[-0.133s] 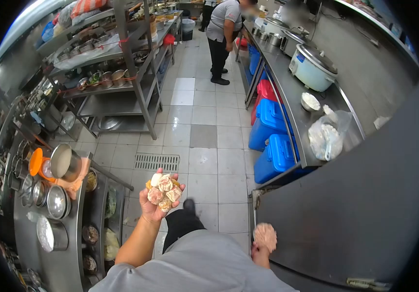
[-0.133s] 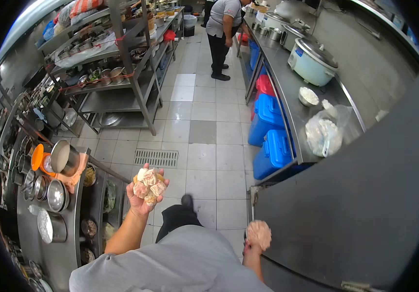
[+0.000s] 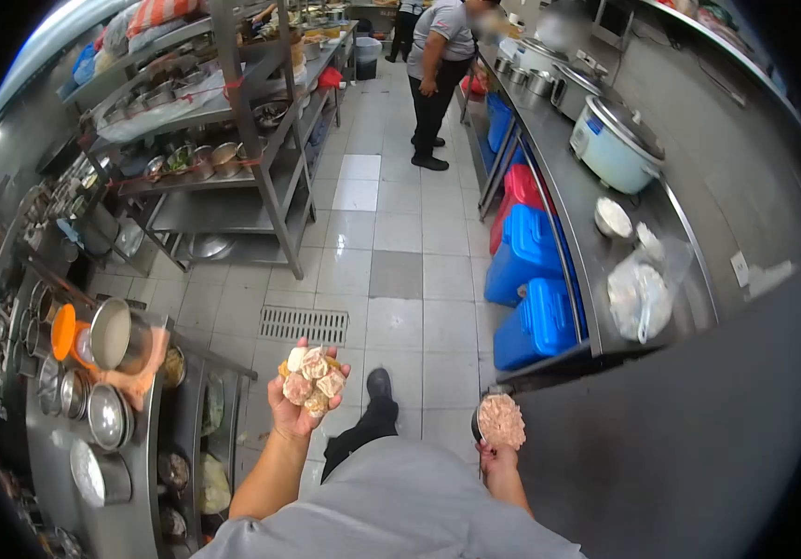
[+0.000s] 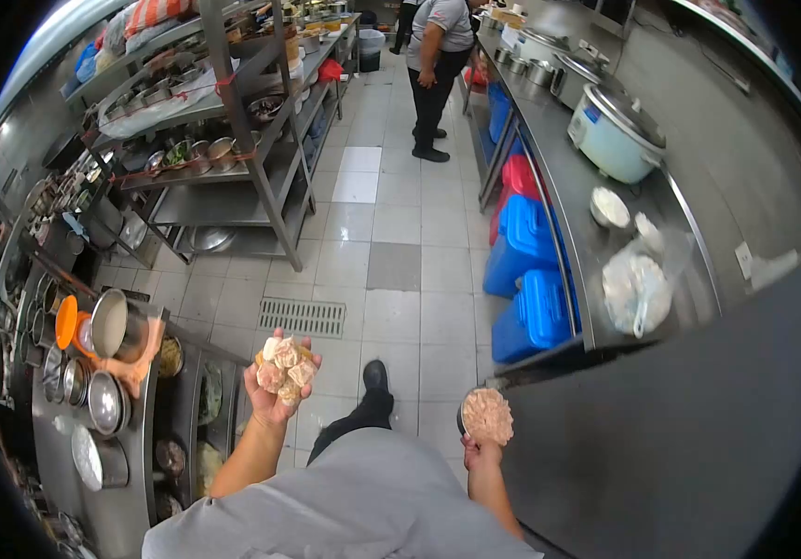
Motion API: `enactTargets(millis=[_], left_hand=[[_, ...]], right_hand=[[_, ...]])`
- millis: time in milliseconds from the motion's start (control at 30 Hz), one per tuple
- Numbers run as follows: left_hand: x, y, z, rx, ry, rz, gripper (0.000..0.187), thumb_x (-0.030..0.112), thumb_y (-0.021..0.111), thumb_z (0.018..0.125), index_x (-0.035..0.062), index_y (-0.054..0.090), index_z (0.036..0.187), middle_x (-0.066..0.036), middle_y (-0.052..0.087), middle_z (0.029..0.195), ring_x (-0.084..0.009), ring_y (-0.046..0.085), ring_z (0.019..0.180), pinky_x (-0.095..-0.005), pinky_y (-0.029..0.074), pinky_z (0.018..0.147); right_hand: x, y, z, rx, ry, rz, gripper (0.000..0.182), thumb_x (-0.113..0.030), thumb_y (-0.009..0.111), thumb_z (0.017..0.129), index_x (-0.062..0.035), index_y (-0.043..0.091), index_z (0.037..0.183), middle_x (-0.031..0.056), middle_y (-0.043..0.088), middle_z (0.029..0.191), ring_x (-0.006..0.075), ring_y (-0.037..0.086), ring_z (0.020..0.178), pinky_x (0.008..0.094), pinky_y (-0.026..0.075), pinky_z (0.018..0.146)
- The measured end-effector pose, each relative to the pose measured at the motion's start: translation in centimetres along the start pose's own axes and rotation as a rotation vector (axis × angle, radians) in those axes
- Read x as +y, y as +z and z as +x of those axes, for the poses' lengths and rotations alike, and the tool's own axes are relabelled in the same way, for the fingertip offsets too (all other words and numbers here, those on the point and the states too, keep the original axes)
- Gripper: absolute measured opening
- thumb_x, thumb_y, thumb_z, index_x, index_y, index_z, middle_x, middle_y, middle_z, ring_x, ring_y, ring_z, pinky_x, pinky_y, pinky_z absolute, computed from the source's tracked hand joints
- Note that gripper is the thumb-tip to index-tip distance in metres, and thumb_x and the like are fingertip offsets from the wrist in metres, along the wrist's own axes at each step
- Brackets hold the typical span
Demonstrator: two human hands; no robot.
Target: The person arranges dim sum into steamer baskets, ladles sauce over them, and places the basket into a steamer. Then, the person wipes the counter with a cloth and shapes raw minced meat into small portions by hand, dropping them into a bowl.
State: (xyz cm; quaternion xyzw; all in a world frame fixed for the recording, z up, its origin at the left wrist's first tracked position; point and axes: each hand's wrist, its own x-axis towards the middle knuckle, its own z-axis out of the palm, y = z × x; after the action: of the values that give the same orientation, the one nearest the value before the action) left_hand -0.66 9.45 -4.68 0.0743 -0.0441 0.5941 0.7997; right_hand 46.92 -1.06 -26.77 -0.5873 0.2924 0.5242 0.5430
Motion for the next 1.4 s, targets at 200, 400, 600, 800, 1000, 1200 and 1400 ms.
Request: enactTargets(millis=[200,400,600,800,1000,1200,1400], left_hand=[[10.3,-2.5,15.0,0.064,0.164,0.136,0.074,0.042,0.074,0.088,0.0248,0.045,0.155,-0.024,0.046,0.151,-0.0541,0.05,0.136,-0.0658,0.065,0.085],[19.1,-2.4,33.3,-0.056,0.183,0.102,0.084,0.037,0.079,0.088,0.0281,0.038,0.161,-0.021,0.034,0.161,-0.0534,0.04,0.145,-0.0707,0.062,0.09],[24.8,-5.9,49.0,-0.143,0.194,0.081,0.085,0.035,0.078,0.09,0.0289,0.035,0.163,-0.021,0.029,0.164,-0.053,0.036,0.147,-0.0721,0.06,0.092],[29.1,-10.1,63.2,-0.074,0.257,0.094,0.082,0.037,0.076,0.093,0.0302,0.034,0.163,-0.019,0.027,0.166,-0.0521,0.033,0.15,-0.0706,0.06,0.093],[35.6,-11.5,78.9,-0.048,0.307,0.089,0.082,0.038,0.076,0.091,0.0304,0.037,0.162,-0.019,0.031,0.165,-0.0525,0.035,0.148,-0.0712,0.06,0.092],[43.0,-16.5,94.4,-0.072,0.332,0.003,0.08,0.037,0.078,0.089,0.0303,0.042,0.16,-0.019,0.034,0.163,-0.0515,0.035,0.148,-0.0716,0.059,0.094],[52.7,-21.3,113.0,-0.055,0.288,-0.05,0.081,0.038,0.075,0.09,0.0311,0.039,0.162,-0.018,0.031,0.165,-0.0515,0.035,0.149,-0.07,0.059,0.094]], right_hand=[[-3.7,24.1,-2.7,-0.087,-0.095,-0.067,0.054,0.014,0.053,0.089,-0.0056,0.057,0.139,0.025,0.065,0.122,0.0394,0.069,0.078,0.0236,0.056,0.048],[-8.8,35.5,3.2,-0.128,-0.177,-0.005,0.056,0.017,0.049,0.084,-0.0017,0.057,0.136,0.0233,0.065,0.115,0.0353,0.068,0.073,0.0271,0.058,0.05],[-13.0,46.2,10.0,-0.151,-0.079,-0.065,0.056,0.021,0.044,0.073,0.0018,0.052,0.125,0.0162,0.064,0.097,0.0276,0.069,0.078,0.0342,0.061,0.068],[-16.9,66.6,18.5,-0.24,-0.128,-0.154,0.065,0.016,0.044,0.082,-0.0082,0.055,0.142,0.0178,0.067,0.124,0.035,0.073,0.087,0.0388,0.066,0.059],[-18.1,98.9,7.0,-0.365,-0.316,-0.359,0.047,0.004,0.043,0.099,-0.0096,0.057,0.141,0.0142,0.07,0.133,0.0327,0.075,0.105,0.0417,0.066,0.063],[-17.9,124.0,7.5,-0.448,-0.19,-0.468,0.051,0.005,0.043,0.095,-0.0072,0.054,0.143,0.0159,0.071,0.13,0.0345,0.077,0.095,0.0306,0.062,0.057],[-17.5,142.6,8.3,-0.444,-0.119,-0.562,0.053,0.005,0.044,0.088,0.0002,0.053,0.141,0.018,0.072,0.121,0.0339,0.077,0.085,0.0237,0.055,0.054]])
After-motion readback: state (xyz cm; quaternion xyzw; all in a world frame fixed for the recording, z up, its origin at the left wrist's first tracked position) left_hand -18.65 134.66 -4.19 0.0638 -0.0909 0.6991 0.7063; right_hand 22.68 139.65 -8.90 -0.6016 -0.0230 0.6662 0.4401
